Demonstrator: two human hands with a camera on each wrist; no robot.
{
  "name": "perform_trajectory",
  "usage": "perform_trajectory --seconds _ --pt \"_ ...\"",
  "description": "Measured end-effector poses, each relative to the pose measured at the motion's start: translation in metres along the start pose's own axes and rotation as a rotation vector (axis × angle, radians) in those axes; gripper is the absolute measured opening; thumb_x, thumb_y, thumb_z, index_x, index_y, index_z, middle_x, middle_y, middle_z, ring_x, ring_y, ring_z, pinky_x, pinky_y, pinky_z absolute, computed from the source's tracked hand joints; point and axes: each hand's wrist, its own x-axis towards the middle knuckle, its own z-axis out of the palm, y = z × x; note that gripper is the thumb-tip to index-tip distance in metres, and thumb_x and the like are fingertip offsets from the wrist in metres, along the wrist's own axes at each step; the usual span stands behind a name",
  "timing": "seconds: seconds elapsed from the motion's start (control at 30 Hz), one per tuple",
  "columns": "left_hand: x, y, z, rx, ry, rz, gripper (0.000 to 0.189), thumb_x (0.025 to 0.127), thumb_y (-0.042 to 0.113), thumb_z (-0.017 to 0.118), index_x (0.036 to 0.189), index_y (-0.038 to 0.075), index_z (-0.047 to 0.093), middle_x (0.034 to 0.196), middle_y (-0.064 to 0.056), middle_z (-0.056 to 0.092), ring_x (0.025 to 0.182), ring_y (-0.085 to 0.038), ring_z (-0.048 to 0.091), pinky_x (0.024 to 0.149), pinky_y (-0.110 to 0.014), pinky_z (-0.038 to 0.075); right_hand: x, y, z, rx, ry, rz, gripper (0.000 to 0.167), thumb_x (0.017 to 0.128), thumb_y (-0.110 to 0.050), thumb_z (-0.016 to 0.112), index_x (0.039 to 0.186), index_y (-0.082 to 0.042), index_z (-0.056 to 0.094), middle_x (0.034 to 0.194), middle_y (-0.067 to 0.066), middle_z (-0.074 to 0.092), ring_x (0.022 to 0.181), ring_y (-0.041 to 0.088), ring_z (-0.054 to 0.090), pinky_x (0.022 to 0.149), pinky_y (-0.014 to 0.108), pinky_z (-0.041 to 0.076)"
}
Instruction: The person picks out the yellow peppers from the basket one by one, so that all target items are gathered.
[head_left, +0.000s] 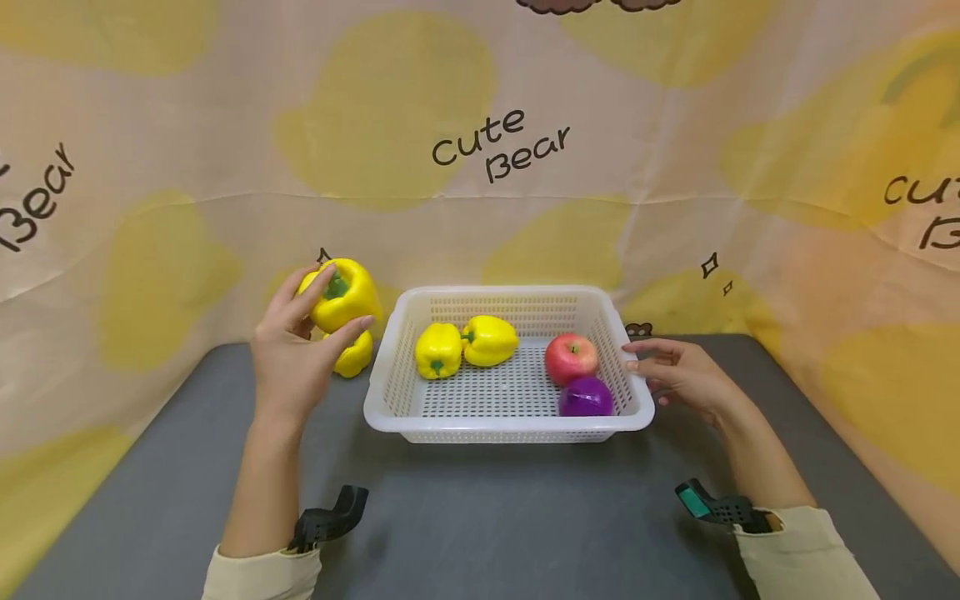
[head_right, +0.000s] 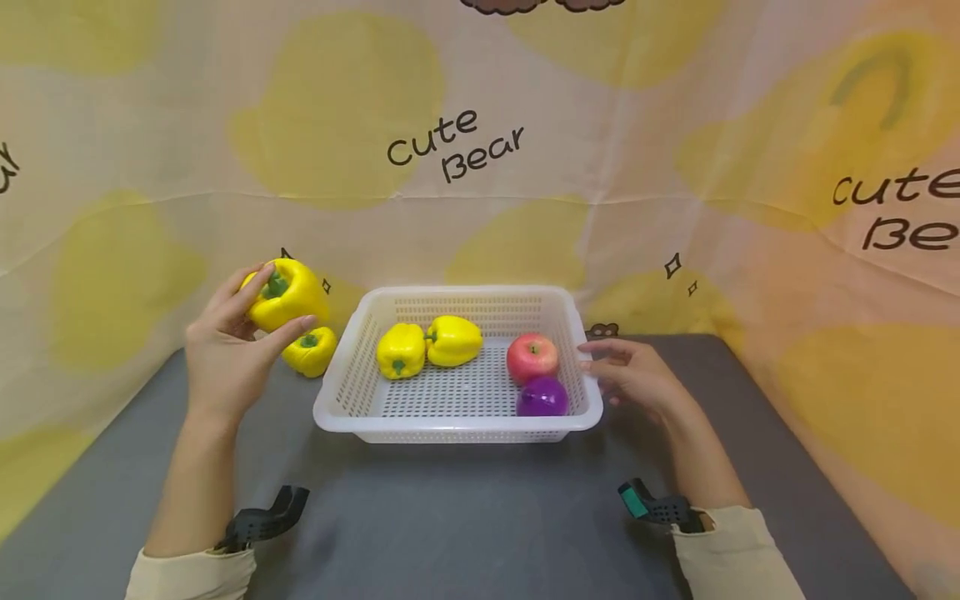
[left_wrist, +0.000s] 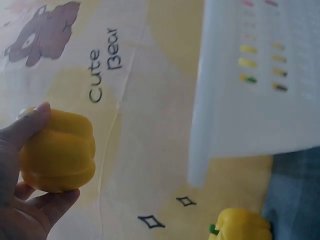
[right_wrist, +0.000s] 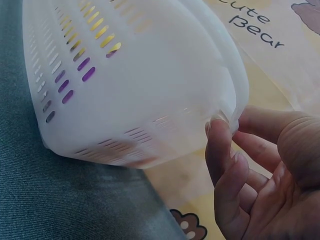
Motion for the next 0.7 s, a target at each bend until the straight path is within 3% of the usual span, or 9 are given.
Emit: perform_trajectory --seconds 0.13,0.23,0.3,0.47,0.7 --pt "0.006 -0.012 -0.013 0.017 0.061 0.037 0.070 0.072 0.000 0.089 0.134 0.024 0.067 0.141 0.001 0.059 0.105 -0.004 0.058 0.074 -0.006 0.045 0.000 -0.001 0.001 0.003 0.001 -0.005 0.059 0.096 -0.034 0.068 0.145 -0.007 0.052 0.116 0.005 0.073 0.082 0.016 0.069 0.065 0.033 0.056" --pt "0.011 -0.022 -0.020 0.053 0.091 0.044 0.069 0.072 0.000 0.088 0.134 0.021 0.066 0.139 0.003 0.059 0.100 -0.004 0.057 0.070 -0.007 0.044 0.000 -0.001 0.002 0.015 0.003 -0.005 0.059 0.096 -0.034 0.069 0.145 -0.006 0.052 0.112 0.003 0.073 0.080 0.015 0.069 0.063 0.032 0.056" --pt "0.014 -0.028 -0.025 0.071 0.111 0.020 0.070 0.072 0.000 0.088 0.135 0.022 0.066 0.139 0.004 0.058 0.102 -0.004 0.055 0.072 -0.005 0.044 0.000 -0.001 0.002 0.021 0.004 -0.006 0.058 0.095 -0.034 0.069 0.144 -0.006 0.052 0.110 0.002 0.074 0.079 0.014 0.069 0.062 0.031 0.055" --pt "0.017 -0.043 -0.030 0.074 0.133 -0.035 0.070 0.074 0.003 0.088 0.137 0.022 0.063 0.142 0.005 0.056 0.119 -0.005 0.053 0.092 -0.005 0.048 0.000 -0.002 0.003 0.033 0.005 -0.005 0.057 0.095 -0.033 0.069 0.144 -0.007 0.053 0.111 0.004 0.074 0.078 0.015 0.070 0.060 0.030 0.055" --pt "0.021 -0.065 -0.027 0.107 0.146 -0.048 0.068 0.076 0.008 0.088 0.138 0.022 0.062 0.139 0.006 0.058 0.118 -0.003 0.053 0.093 -0.006 0.049 -0.001 -0.001 0.001 0.057 0.008 0.008 0.058 0.095 -0.032 0.070 0.144 -0.006 0.053 0.107 0.000 0.074 0.076 0.014 0.070 0.060 0.030 0.055"
